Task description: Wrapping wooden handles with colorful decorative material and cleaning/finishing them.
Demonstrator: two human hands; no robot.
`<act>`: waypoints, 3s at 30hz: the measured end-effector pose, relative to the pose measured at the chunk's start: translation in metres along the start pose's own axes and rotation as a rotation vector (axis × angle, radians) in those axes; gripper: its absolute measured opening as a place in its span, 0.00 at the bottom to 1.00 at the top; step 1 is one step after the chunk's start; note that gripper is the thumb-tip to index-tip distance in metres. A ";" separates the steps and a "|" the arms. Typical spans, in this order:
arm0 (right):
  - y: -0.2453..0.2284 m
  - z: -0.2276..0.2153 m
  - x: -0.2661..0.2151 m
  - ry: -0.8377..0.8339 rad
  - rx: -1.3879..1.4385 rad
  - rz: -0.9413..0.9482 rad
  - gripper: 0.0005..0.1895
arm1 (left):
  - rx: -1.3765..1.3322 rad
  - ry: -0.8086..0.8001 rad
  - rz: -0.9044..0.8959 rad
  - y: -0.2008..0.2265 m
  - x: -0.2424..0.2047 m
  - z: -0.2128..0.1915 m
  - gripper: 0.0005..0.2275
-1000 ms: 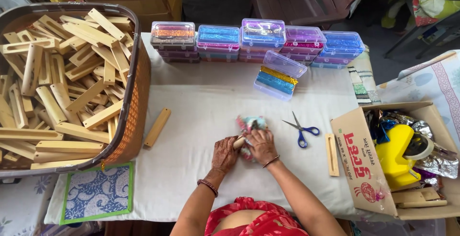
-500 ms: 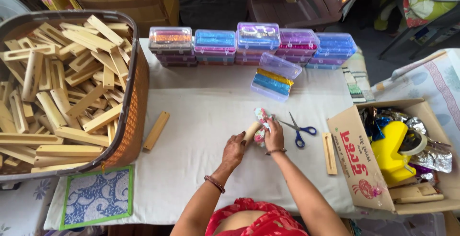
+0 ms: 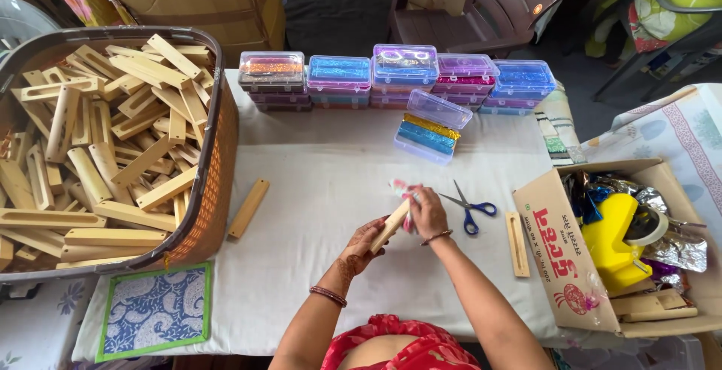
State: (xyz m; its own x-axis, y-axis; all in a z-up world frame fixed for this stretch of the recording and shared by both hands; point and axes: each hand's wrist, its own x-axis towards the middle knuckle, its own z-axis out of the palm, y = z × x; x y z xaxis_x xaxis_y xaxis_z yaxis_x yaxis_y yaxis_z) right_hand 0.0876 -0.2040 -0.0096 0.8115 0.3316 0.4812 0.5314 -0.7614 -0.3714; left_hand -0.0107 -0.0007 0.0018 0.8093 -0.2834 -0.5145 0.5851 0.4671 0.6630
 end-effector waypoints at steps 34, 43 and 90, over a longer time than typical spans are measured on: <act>-0.078 -0.001 -0.038 -0.001 0.276 -0.263 0.25 | 0.017 0.273 0.094 0.005 0.018 0.018 0.25; -0.075 -0.025 0.000 0.127 0.161 0.096 0.27 | 0.468 0.171 0.150 0.009 0.007 0.027 0.27; -0.062 -0.019 -0.035 -0.026 0.123 0.017 0.23 | 0.173 0.270 0.150 -0.022 0.040 0.024 0.14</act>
State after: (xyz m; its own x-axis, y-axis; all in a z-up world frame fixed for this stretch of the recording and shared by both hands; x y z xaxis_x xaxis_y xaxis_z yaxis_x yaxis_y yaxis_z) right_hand 0.0214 -0.1793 0.0119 0.8257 0.3350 0.4539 0.5422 -0.6935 -0.4745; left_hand 0.0101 -0.0430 -0.0208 0.8574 0.0205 -0.5142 0.4794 0.3314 0.8126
